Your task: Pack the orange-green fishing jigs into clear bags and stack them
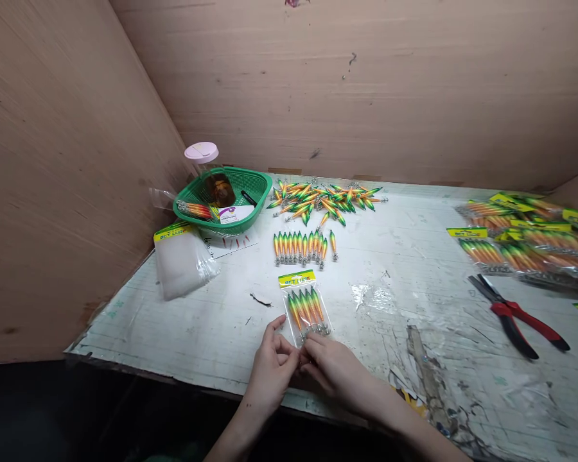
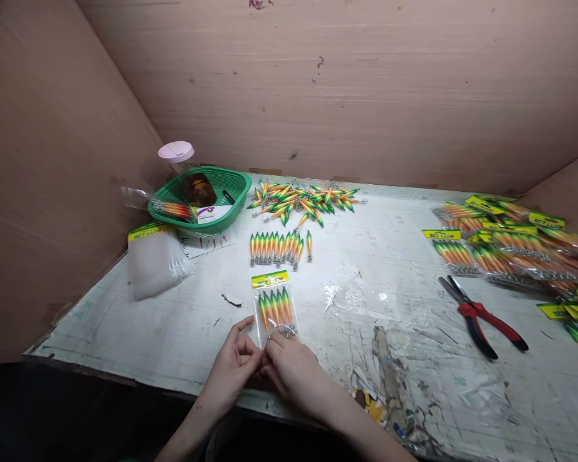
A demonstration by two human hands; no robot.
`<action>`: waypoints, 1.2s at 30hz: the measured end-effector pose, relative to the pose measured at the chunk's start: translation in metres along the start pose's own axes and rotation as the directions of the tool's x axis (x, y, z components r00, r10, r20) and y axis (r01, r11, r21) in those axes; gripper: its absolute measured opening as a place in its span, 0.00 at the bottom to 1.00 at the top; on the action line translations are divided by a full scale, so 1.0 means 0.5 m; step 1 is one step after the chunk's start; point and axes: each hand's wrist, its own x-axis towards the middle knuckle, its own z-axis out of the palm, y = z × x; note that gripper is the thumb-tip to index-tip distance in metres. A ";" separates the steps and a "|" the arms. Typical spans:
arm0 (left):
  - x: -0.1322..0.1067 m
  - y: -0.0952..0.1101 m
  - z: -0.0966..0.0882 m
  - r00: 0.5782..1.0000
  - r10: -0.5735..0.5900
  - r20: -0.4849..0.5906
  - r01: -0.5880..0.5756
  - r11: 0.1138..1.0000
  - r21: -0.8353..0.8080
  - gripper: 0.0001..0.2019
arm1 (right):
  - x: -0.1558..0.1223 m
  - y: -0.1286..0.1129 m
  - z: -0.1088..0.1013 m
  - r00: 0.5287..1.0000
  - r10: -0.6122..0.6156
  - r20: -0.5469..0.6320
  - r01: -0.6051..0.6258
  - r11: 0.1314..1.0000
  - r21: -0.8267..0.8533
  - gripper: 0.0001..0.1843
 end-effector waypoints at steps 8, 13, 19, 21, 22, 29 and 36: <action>0.016 -0.025 0.003 0.999 0.014 -0.037 -0.010 0.996 0.092 0.33 | -0.096 0.077 -0.115 0.944 0.103 -0.314 -0.115 0.993 -0.022 0.15; 0.001 -0.020 -0.034 0.977 0.187 0.099 -0.212 0.879 0.428 0.23 | -0.152 0.176 -0.201 0.776 -0.030 -0.630 -0.217 0.925 -0.311 0.14; 0.027 0.014 -0.074 0.310 0.678 0.667 -0.818 -0.167 0.551 0.18 | -0.109 0.139 -0.135 0.846 -0.464 -0.263 0.239 0.770 -0.592 0.19; 0.047 0.024 -0.072 0.112 0.647 0.754 -0.833 -0.353 0.426 0.13 | -0.077 0.117 -0.105 0.808 -0.580 -0.109 0.430 0.706 -0.563 0.18; 0.054 0.027 -0.070 0.066 0.637 0.768 -0.843 -0.376 0.384 0.11 | -0.064 0.109 -0.095 0.784 -0.618 -0.063 0.494 0.682 -0.539 0.18; 0.033 -0.002 -0.077 0.284 0.678 0.678 -0.903 -0.050 0.428 0.10 | -0.065 0.071 -0.089 0.795 -0.599 -0.089 0.499 0.732 -0.464 0.18; 0.006 -0.036 -0.094 0.349 0.605 0.716 -0.900 0.004 0.435 0.11 | -0.104 0.058 -0.052 0.767 -0.628 -0.132 0.495 0.710 -0.501 0.13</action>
